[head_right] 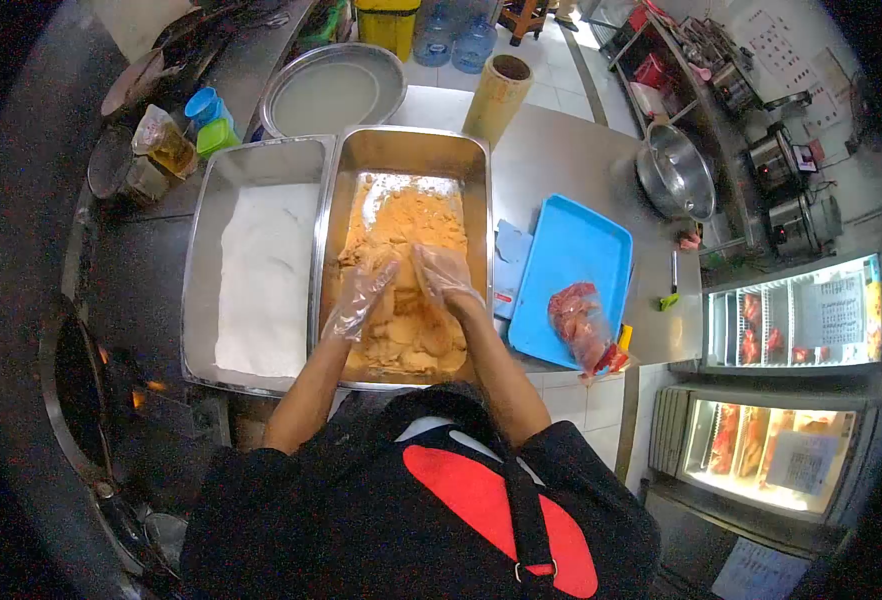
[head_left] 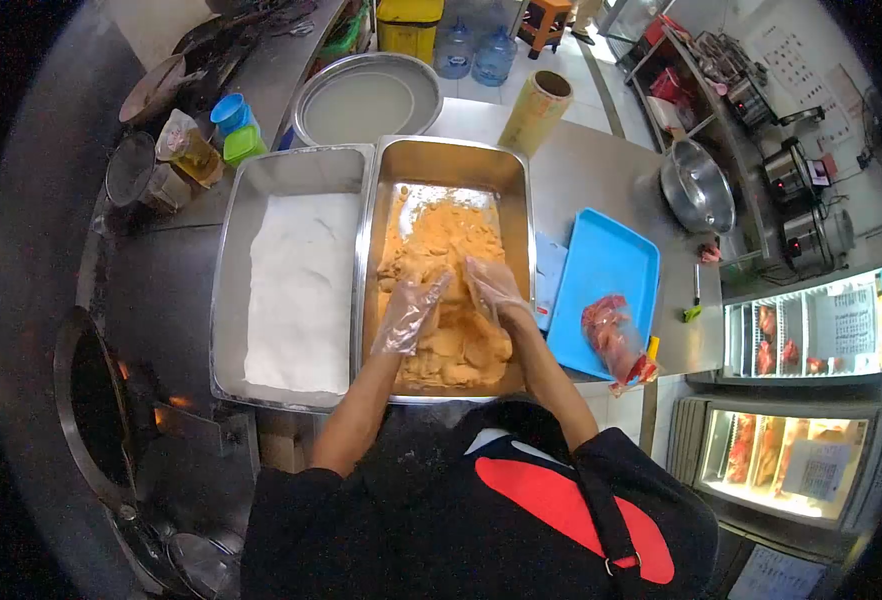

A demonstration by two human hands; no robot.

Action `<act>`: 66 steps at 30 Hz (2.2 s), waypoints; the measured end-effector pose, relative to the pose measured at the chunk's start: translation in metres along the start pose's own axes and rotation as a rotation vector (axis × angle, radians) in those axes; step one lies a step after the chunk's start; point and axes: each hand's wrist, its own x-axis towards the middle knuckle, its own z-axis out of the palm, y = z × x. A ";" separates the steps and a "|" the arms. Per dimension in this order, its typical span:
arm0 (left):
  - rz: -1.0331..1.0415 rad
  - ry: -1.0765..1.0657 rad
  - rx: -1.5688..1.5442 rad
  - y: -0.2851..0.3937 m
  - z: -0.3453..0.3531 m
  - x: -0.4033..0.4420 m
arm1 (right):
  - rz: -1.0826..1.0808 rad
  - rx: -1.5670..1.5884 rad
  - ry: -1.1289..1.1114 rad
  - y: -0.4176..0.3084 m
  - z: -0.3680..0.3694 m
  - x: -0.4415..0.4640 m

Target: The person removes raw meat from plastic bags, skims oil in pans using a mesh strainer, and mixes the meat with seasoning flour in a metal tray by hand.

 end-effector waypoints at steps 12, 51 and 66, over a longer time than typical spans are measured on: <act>0.189 0.120 1.023 -0.018 -0.018 -0.043 | 0.099 -0.332 0.231 0.009 0.004 0.065; -0.164 0.380 0.263 -0.062 -0.056 -0.025 | 0.329 -0.226 0.034 -0.065 -0.034 0.034; 0.011 0.675 0.089 -0.162 -0.114 0.004 | -0.616 -0.591 0.114 0.046 -0.033 0.162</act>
